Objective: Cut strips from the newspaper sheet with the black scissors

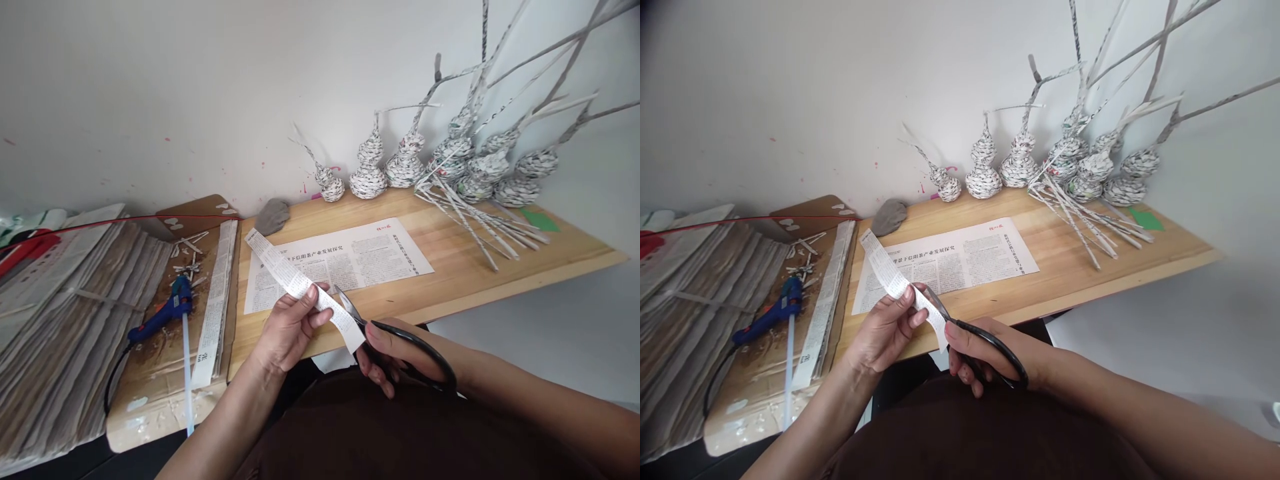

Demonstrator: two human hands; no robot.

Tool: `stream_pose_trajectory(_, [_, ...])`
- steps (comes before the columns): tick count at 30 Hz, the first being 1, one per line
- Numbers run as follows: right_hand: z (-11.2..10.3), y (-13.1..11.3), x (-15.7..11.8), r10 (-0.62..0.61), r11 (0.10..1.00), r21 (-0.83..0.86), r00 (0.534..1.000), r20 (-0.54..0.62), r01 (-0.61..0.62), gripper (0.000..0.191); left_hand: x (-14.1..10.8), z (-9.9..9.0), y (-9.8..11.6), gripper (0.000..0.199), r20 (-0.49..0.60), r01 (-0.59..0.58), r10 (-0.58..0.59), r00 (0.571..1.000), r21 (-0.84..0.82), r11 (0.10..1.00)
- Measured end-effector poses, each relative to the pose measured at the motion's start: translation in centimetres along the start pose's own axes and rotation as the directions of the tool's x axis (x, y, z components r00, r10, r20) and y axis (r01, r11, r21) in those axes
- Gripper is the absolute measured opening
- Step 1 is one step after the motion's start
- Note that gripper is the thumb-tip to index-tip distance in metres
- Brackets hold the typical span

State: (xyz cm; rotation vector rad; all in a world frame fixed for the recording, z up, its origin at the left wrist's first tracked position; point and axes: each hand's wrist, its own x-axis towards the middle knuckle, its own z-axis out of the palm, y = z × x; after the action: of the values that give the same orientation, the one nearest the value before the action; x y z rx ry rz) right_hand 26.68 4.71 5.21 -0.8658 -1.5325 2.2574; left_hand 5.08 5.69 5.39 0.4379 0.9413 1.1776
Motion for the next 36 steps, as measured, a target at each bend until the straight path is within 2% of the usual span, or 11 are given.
stream_pose_trajectory(4, [-0.17,0.01,-0.21,-0.002,1.000,-0.017,1.000,0.019,0.003,0.072,-0.28,0.08,0.30,0.026,-0.008,-0.032,0.032,0.999,0.022,0.999])
stream_pose_trajectory(9, [-0.23,-0.03,-0.57,-0.054,0.997,-0.043,0.997,0.046,0.056,0.071,-0.08,-0.08,0.44,0.020,0.003,-0.027,0.027,1.000,-0.021,0.999])
stream_pose_trajectory(15, [0.12,-0.26,-0.61,-0.060,0.995,-0.078,0.998,-0.015,0.059,0.068,0.20,-0.06,0.22,0.019,-0.030,-0.021,0.020,0.999,-0.039,0.999])
stream_pose_trajectory(19, [-0.13,0.25,-0.47,-0.062,0.997,-0.053,0.998,0.011,0.062,0.068,0.17,0.10,0.19,0.024,-0.046,-0.035,0.034,0.998,-0.016,0.999])
stream_pose_trajectory(22, [-0.11,0.34,-0.52,-0.074,0.997,-0.033,0.997,-0.019,0.073,0.069,0.22,0.12,0.21,0.027,-0.061,-0.055,0.056,0.997,0.010,0.998])
stream_pose_trajectory(31, [0.28,-0.16,-0.63,-0.095,0.991,-0.104,0.995,-0.043,0.090,0.071,0.16,0.55,0.68,0.031,-0.049,-0.102,0.103,0.993,0.022,0.995])
stream_pose_trajectory(36, [0.53,-0.20,-0.26,-0.038,0.992,-0.122,0.995,-0.093,0.027,0.072,0.06,0.43,1.01,0.031,-0.056,-0.120,0.122,0.991,0.043,0.992])
